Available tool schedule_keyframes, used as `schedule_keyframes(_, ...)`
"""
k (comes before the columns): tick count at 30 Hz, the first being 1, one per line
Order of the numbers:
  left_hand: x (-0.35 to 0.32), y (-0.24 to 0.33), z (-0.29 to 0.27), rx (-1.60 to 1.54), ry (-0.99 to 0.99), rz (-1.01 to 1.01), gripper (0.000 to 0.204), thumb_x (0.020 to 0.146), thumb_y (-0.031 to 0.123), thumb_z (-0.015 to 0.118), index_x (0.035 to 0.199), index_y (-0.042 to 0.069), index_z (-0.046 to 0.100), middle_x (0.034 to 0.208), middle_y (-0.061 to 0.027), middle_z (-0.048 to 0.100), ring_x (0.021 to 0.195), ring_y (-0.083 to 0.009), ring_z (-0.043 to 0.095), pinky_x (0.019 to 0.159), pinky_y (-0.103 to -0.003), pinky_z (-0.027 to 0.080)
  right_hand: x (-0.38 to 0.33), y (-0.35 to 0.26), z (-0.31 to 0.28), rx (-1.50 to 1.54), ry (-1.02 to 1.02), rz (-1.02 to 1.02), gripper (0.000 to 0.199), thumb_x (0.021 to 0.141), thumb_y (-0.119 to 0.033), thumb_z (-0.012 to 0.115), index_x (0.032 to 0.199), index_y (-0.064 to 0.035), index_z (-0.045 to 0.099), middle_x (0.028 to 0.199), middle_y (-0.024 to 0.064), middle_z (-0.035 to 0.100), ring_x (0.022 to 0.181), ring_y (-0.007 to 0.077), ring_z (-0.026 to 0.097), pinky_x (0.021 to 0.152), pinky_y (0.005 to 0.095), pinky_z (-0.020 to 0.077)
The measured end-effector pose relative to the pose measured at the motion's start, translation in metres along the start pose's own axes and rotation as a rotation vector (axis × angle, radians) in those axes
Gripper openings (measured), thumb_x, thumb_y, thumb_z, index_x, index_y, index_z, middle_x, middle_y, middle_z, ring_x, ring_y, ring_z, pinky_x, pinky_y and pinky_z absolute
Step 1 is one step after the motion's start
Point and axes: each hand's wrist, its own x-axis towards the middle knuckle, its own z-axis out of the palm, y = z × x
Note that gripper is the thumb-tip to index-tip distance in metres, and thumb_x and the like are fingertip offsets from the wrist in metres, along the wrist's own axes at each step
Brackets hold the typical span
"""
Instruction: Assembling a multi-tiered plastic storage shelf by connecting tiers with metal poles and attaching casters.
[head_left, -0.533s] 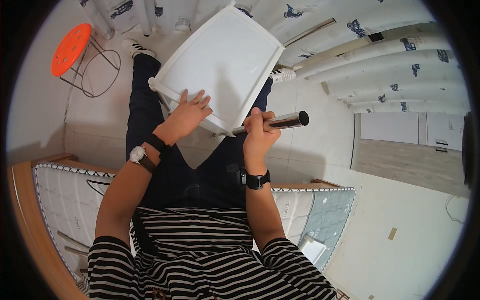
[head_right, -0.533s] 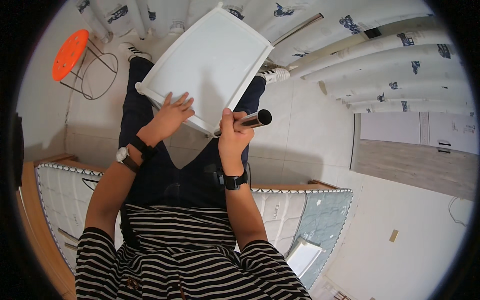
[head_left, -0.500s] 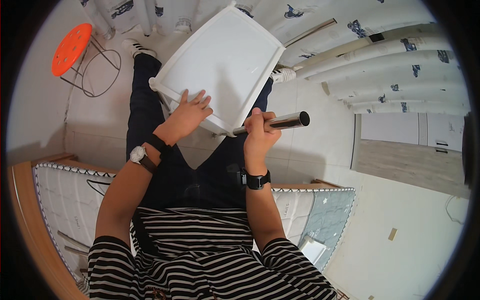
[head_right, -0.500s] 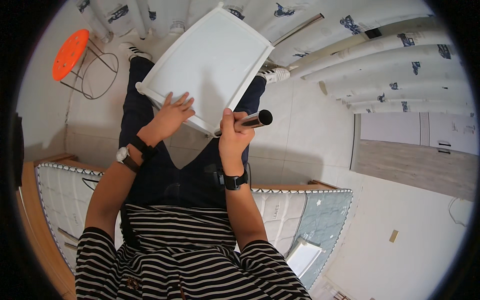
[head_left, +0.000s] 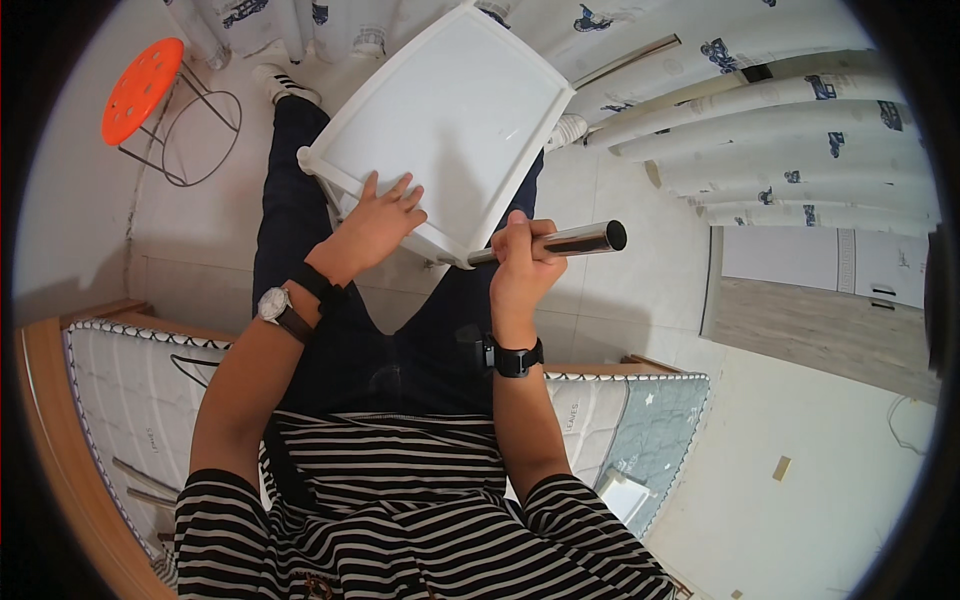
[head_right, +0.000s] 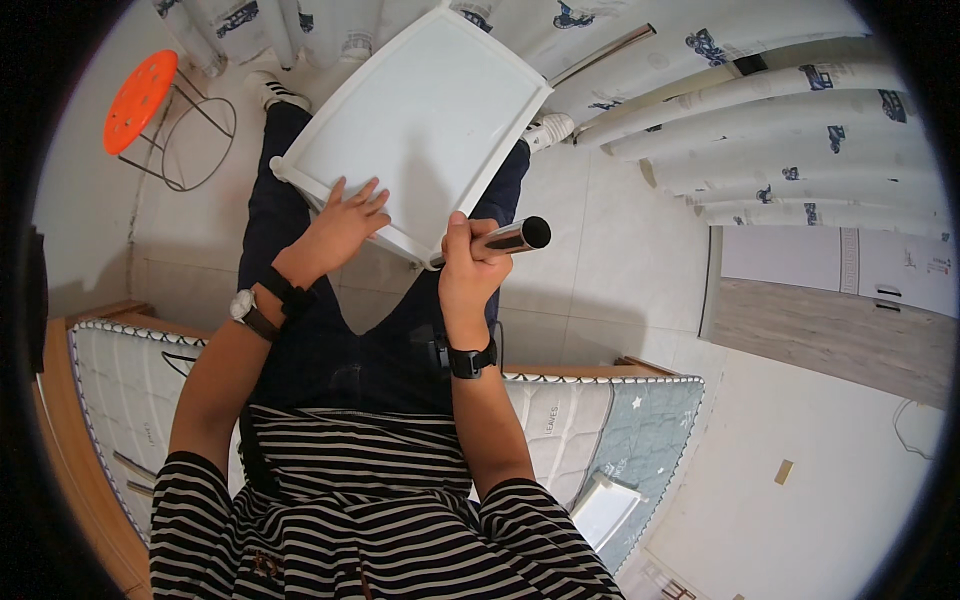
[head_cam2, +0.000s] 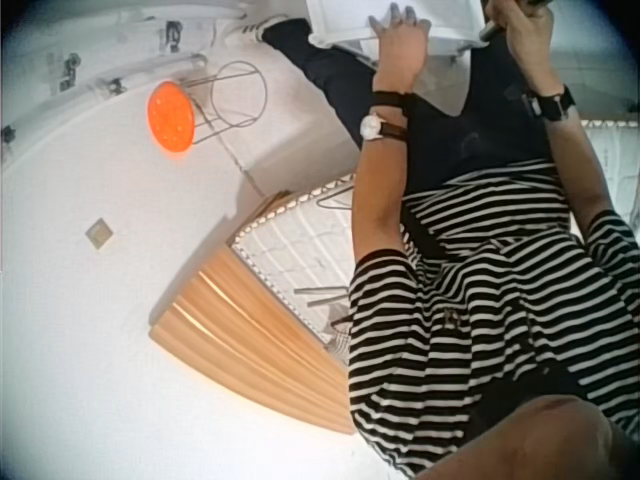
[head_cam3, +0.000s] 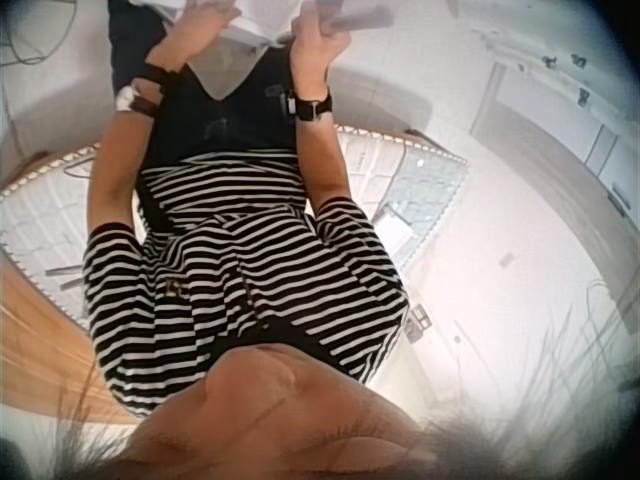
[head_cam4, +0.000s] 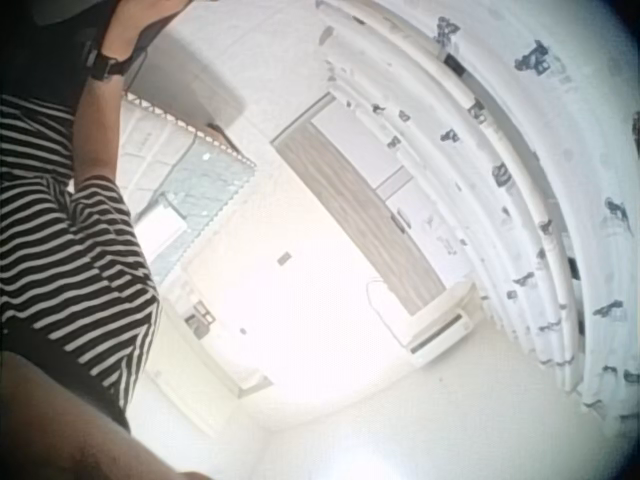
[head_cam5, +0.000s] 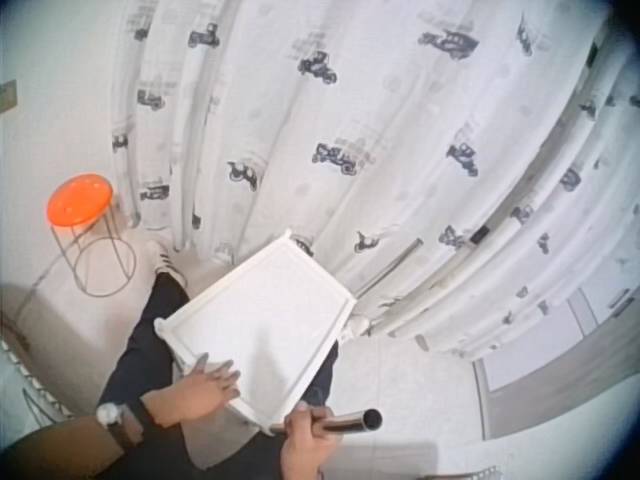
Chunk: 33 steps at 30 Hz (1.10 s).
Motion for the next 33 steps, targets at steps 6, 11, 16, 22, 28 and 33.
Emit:
schedule_keyframes(6, 0.001, 0.002, -0.002, -0.029, 0.021, 0.016, 0.020, 0.083, 0.011, 0.057, 0.102, 0.010, 0.056, 0.133, -0.0102, 0.046, 0.133, -0.0268, 0.031, 0.105, -0.058, 0.023, 0.003, -0.004, 0.001, -0.017, 0.009, -0.011, 0.027, 0.083, -0.001, 0.059, 0.062, -0.0037, 0.042, 0.050, 0.0028, 0.043, 0.044, 0.0097, 0.039, 0.043, 0.0238, 0.0305)
schedule_keyframes(11, 0.001, 0.003, -0.004, -0.036, -0.001, 0.016, 0.022, 0.082, 0.010, 0.058, 0.103, 0.010, 0.056, 0.134, -0.0105, 0.045, 0.133, -0.0269, 0.030, 0.105, -0.058, 0.023, 0.005, 0.002, -0.003, 0.010, -0.016, -0.005, 0.023, 0.084, -0.006, 0.062, 0.065, -0.0032, 0.049, 0.052, -0.0007, 0.046, 0.046, 0.0049, 0.040, 0.043, 0.0215, 0.0301)
schedule_keyframes(16, 0.000, 0.004, 0.001, -0.063, 0.032, 0.017, 0.023, 0.081, 0.010, 0.058, 0.104, 0.010, 0.056, 0.134, -0.0106, 0.044, 0.133, -0.0268, 0.029, 0.105, -0.058, 0.022, 0.005, -0.002, -0.003, -0.034, -0.013, -0.008, 0.024, 0.084, -0.006, 0.062, 0.064, -0.0036, 0.049, 0.052, -0.0014, 0.046, 0.046, 0.0045, 0.039, 0.043, 0.0212, 0.0302)
schedule_keyframes(22, 0.001, 0.006, 0.004, -0.036, 0.003, 0.005, 0.022, 0.082, 0.012, 0.058, 0.104, 0.011, 0.056, 0.134, -0.0104, 0.045, 0.133, -0.0263, 0.029, 0.105, -0.059, 0.022, 0.007, 0.001, -0.008, -0.070, -0.035, -0.024, 0.025, 0.083, -0.006, 0.063, 0.063, -0.0037, 0.049, 0.051, -0.0013, 0.046, 0.046, 0.0047, 0.039, 0.044, 0.0214, 0.0305)
schedule_keyframes(28, 0.004, 0.013, 0.009, -0.089, 0.038, -0.016, 0.022, 0.082, 0.013, 0.058, 0.104, 0.011, 0.056, 0.133, -0.0103, 0.045, 0.133, -0.0260, 0.030, 0.105, -0.059, 0.022, 0.010, -0.002, -0.013, -0.086, -0.035, -0.007, 0.025, 0.083, -0.006, 0.062, 0.063, -0.0038, 0.049, 0.051, -0.0006, 0.047, 0.045, 0.0050, 0.040, 0.043, 0.0214, 0.0308)
schedule_keyframes(33, 0.007, 0.017, 0.015, -0.035, 0.036, 0.005, 0.022, 0.083, 0.015, 0.057, 0.104, 0.011, 0.056, 0.134, -0.0101, 0.045, 0.133, -0.0258, 0.029, 0.105, -0.059, 0.021, 0.013, -0.004, -0.020, -0.086, -0.035, 0.002, 0.024, 0.083, -0.006, 0.062, 0.063, -0.0036, 0.049, 0.051, -0.0004, 0.047, 0.045, 0.0052, 0.041, 0.043, 0.0212, 0.0322)
